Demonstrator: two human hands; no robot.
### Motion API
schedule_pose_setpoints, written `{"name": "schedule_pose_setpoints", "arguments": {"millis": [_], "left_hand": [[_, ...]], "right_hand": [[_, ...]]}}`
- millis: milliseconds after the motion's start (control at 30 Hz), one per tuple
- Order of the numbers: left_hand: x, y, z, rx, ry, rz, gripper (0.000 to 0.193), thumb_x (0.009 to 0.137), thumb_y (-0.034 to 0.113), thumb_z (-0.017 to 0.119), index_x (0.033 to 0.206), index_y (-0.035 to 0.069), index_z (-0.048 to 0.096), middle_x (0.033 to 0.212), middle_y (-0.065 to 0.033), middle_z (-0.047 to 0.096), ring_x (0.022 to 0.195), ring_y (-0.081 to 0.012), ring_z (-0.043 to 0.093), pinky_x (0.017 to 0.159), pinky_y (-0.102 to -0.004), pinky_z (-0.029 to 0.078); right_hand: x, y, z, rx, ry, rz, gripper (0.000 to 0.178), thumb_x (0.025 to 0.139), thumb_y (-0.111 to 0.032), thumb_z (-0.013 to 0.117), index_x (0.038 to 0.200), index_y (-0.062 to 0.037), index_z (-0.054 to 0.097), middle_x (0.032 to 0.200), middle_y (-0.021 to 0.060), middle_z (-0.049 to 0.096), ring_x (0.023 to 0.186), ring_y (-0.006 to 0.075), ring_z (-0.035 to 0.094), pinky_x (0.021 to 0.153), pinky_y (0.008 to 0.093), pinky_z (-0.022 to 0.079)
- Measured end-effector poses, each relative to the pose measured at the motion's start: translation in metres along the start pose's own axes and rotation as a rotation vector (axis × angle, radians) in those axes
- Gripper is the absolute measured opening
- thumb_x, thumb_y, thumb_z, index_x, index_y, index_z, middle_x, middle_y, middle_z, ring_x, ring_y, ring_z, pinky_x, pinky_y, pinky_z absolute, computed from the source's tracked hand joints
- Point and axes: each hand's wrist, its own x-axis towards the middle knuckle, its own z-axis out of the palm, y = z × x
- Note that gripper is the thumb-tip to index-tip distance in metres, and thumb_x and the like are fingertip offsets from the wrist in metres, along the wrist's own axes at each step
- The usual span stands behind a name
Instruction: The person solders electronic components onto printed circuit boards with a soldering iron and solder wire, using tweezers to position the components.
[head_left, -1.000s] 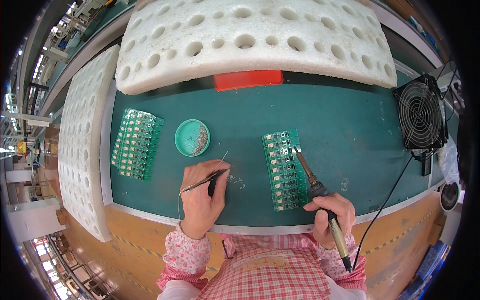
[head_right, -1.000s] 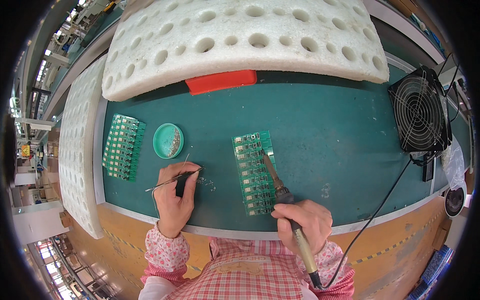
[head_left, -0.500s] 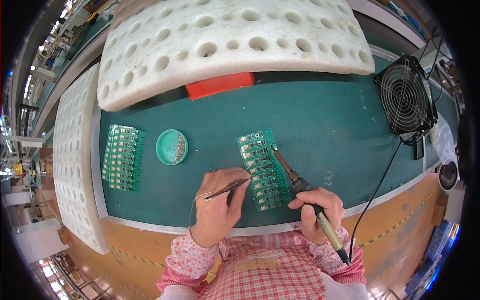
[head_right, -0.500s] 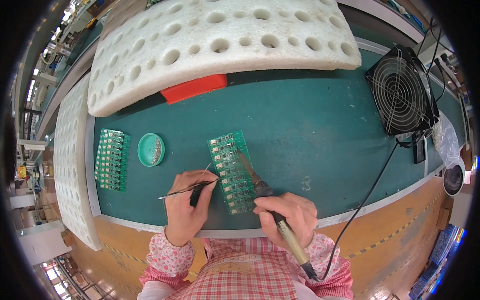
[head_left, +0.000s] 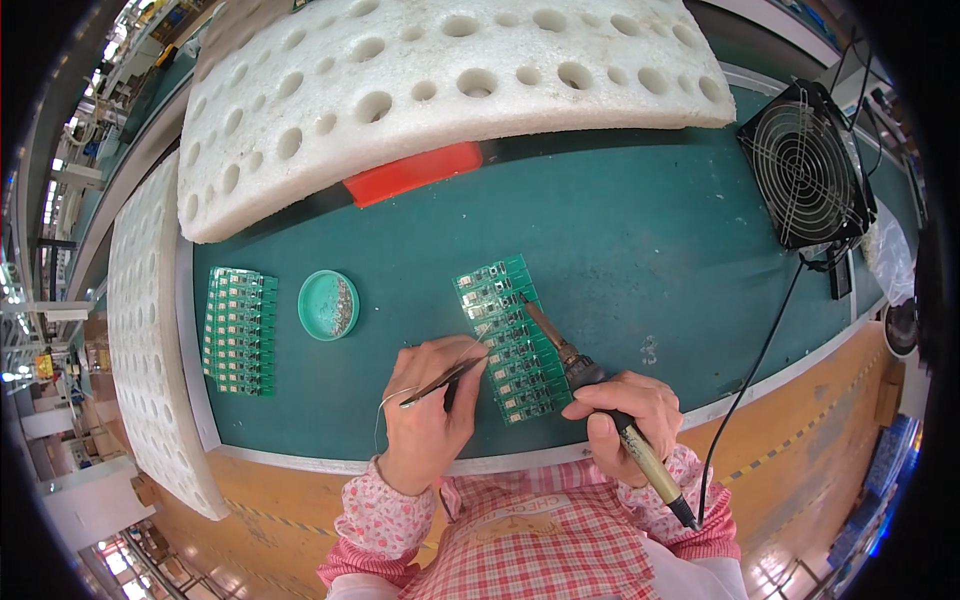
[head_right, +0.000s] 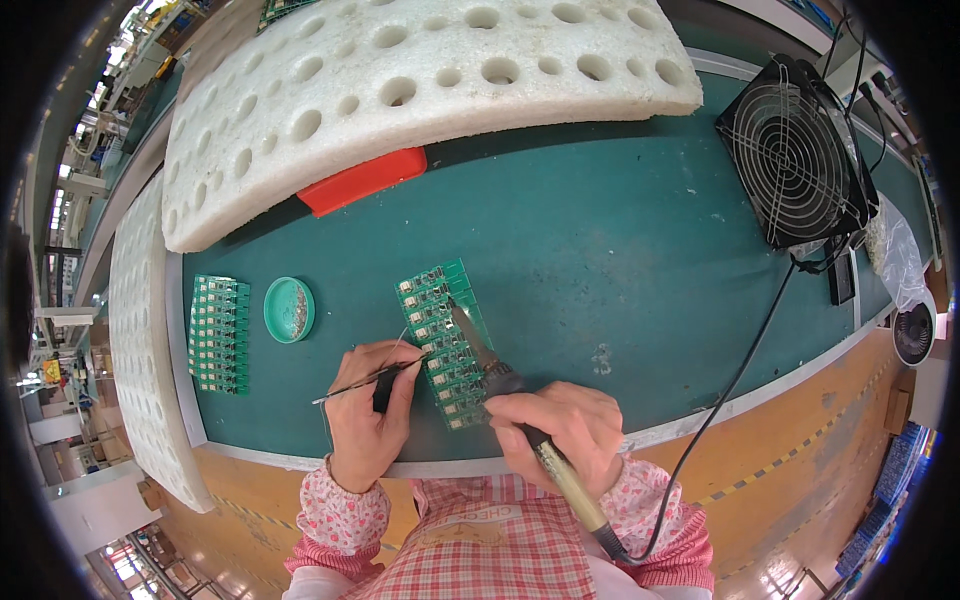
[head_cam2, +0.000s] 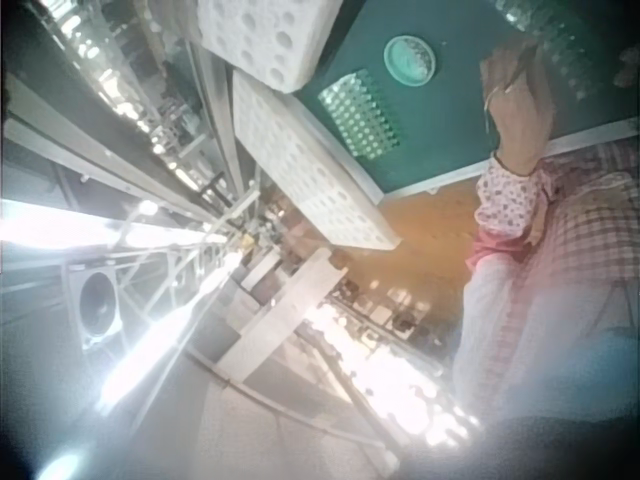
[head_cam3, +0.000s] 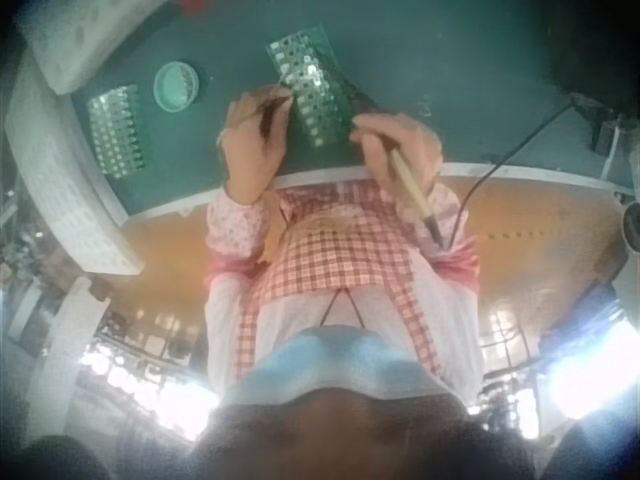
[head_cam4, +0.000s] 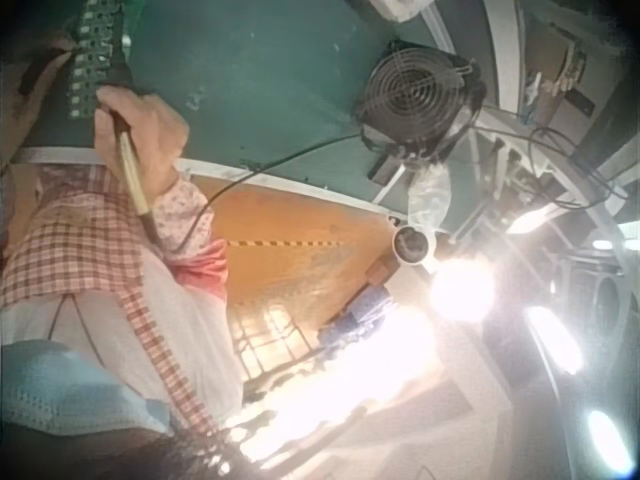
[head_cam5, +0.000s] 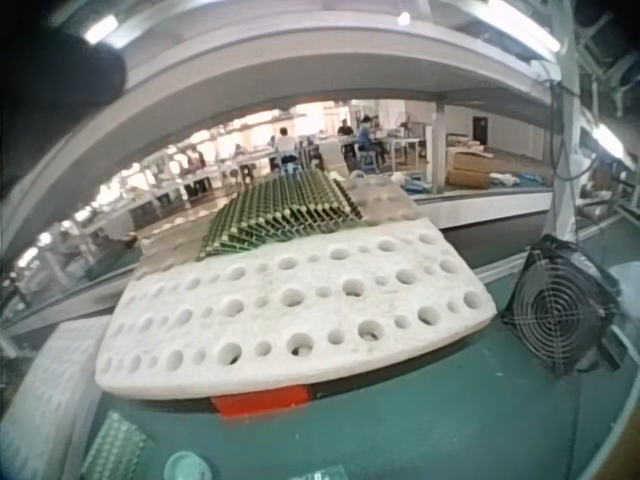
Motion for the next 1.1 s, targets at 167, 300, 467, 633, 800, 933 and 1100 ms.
{"name": "schedule_pose_setpoints", "arguments": {"millis": [167,300,467,633,800,933,1100], "left_hand": [[-0.0003,0.0,-0.0005,0.01,-0.003,0.009,0.025,0.08,-0.006,0.073,0.102,0.005,0.069,0.098,-0.009,0.07,0.083,-0.0279,0.065,0.076,-0.0352,0.049],[-0.0008,0.0014,-0.0021,0.016,-0.039,-0.013,0.019,0.085,-0.003,0.07,0.103,0.003,0.068,0.1,-0.0113,0.071,0.088,-0.0284,0.066,0.078,-0.035,0.05],[-0.0013,0.0018,-0.0008,0.019,-0.028,0.002,0.019,0.085,-0.003,0.071,0.102,0.003,0.068,0.1,-0.011,0.071,0.088,-0.0283,0.065,0.078,-0.0353,0.05],[-0.0009,-0.0001,0.0002,0.022,-0.023,0.01,0.02,0.084,-0.003,0.071,0.102,0.003,0.068,0.1,-0.0109,0.071,0.088,-0.0282,0.065,0.077,-0.0354,0.05],[0.0002,0.002,-0.0008,0.019,-0.018,0.004,0.02,0.083,-0.004,0.072,0.101,0.004,0.069,0.1,-0.011,0.071,0.088,-0.0281,0.065,0.077,-0.0353,0.05],[0.0009,0.0009,-0.0002,0.025,-0.021,0.009,0.02,0.083,-0.004,0.072,0.101,0.004,0.069,0.1,-0.011,0.071,0.088,-0.0281,0.065,0.077,-0.0351,0.051],[-0.0004,0.0,0.0003,0.028,-0.014,0.021,0.02,0.083,-0.004,0.072,0.101,0.004,0.069,0.1,-0.0109,0.071,0.087,-0.0279,0.066,0.076,-0.035,0.051]], "right_hand": [[-0.0003,-0.0003,0.0004,0.006,-0.003,0.002,0.029,0.079,0.001,0.072,0.107,-0.0022,0.065,0.07,0.0047,0.066,0.056,0.0205,0.064,0.051,0.0315,0.051],[-0.0007,0.0004,0.0008,0.011,-0.002,0.0,0.029,0.079,0.001,0.072,0.107,-0.0025,0.064,0.07,0.0048,0.066,0.056,0.0209,0.064,0.051,0.0317,0.052],[-0.002,-0.0005,0.0011,0.009,0.0,0.0,0.028,0.08,0.0,0.072,0.107,-0.0025,0.064,0.071,0.0048,0.067,0.056,0.0209,0.064,0.051,0.0319,0.052],[-0.0011,0.0005,0.0013,0.004,-0.005,0.0,0.027,0.081,0.0,0.072,0.107,-0.0024,0.064,0.07,0.0046,0.067,0.056,0.0208,0.064,0.051,0.032,0.052],[-0.0005,-0.0012,-0.0003,0.0,-0.013,0.005,0.026,0.082,-0.001,0.072,0.107,-0.0022,0.064,0.07,0.0044,0.067,0.056,0.0206,0.064,0.051,0.0319,0.051],[0.0001,-0.0007,-0.0001,-0.007,-0.014,0.005,0.025,0.082,-0.002,0.072,0.106,-0.0022,0.065,0.07,0.0046,0.067,0.056,0.0206,0.064,0.051,0.0317,0.052],[-0.0013,-0.0005,-0.0007,0.004,-0.002,-0.007,0.022,0.086,-0.005,0.071,0.106,-0.0018,0.064,0.069,0.0046,0.068,0.056,0.0204,0.065,0.051,0.0314,0.052]]}}
